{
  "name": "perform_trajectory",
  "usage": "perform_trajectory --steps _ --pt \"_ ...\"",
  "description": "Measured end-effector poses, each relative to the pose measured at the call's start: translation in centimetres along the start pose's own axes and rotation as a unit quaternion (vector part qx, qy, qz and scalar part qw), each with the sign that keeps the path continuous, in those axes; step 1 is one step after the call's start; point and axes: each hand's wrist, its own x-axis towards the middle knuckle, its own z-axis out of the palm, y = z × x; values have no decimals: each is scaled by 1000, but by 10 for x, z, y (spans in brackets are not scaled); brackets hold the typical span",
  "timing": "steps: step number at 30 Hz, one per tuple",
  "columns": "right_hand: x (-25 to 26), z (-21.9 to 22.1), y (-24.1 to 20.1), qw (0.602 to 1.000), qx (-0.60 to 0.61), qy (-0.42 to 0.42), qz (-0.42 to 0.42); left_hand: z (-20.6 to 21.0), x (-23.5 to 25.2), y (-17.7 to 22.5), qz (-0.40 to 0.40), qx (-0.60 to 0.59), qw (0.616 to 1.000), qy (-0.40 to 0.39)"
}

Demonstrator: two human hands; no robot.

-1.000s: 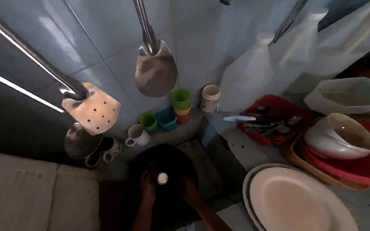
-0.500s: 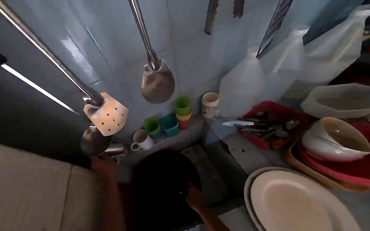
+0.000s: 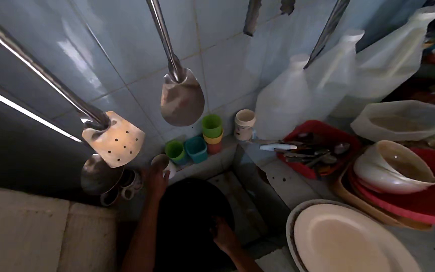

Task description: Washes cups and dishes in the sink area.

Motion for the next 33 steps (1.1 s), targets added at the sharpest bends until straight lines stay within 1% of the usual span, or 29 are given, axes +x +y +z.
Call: perform_trajectory --steps 1,2,3,5,7,8,9,10,11,13,15,16,17,18,19,21,22,23,24,25,26,28,29,30,31,32,33 --pt "1 0 0 1000 -3 -1 -3 4 4 4 -4 4 1000 -26" --pt "2 1 1 1000 1 0 -6 5 6 7 -8 8 999 -32" --pt "4 1 3 1000 16 3 -8 4 4 10 -14 10 999 -34" --pt "7 1 4 996 87 1 4 3 -15 18 -23 -8 1000 -18" --pt "13 2 3 982 186 -3 30 8 -49 27 -35 -84 996 17" --pt "15 3 1 971 234 -8 43 12 -67 30 -58 -147 987 19" --pt "16 4 0 959 278 -16 44 18 -84 34 -100 -227 969 5" --pt "16 5 -3 948 317 -26 31 25 -99 38 -163 -322 932 -19" --pt "17 7 -5 935 353 -37 8 35 -111 44 -235 -414 879 -37" --pt "20 10 -9 901 429 -54 -26 60 -129 51 -358 -531 762 -95" --pt "26 14 -9 883 465 -53 -29 91 -145 53 -420 -609 659 -131" --pt "28 17 -7 886 462 -45 -19 104 -152 54 -433 -631 629 -138" --pt "32 19 -5 893 448 -31 -2 116 -157 54 -438 -637 619 -142" --pt "35 21 -3 900 435 -10 20 125 -159 52 -433 -627 628 -155" --pt "39 22 -2 902 427 17 54 132 -158 47 -420 -599 656 -189" --pt "45 23 -2 895 422 58 132 144 -152 27 -357 -486 747 -279" --pt "48 25 -1 889 422 71 162 154 -147 12 -323 -424 790 -303" --pt "50 25 0 882 427 79 186 164 -144 -4 -303 -382 822 -294" --pt "51 25 0 875 433 81 201 173 -141 -15 -309 -366 838 -259" --pt "52 25 0 870 440 82 209 180 -142 -20 -341 -386 831 -210" --pt "53 26 0 865 447 84 214 187 -145 -20 -384 -418 809 -154" --pt "56 30 1 852 465 90 221 198 -157 -1 -462 -447 764 -51" --pt "57 31 2 844 479 92 223 202 -161 14 -482 -458 747 -37" --pt "58 31 3 836 492 91 224 207 -163 25 -475 -486 731 -54" --pt "58 31 4 829 504 90 225 203 -164 34 -448 -529 715 -91" --pt "59 31 3 824 513 88 226 195 -162 37 -405 -560 710 -135" --pt "60 29 2 820 517 86 229 184 -158 34 -356 -551 734 -175"
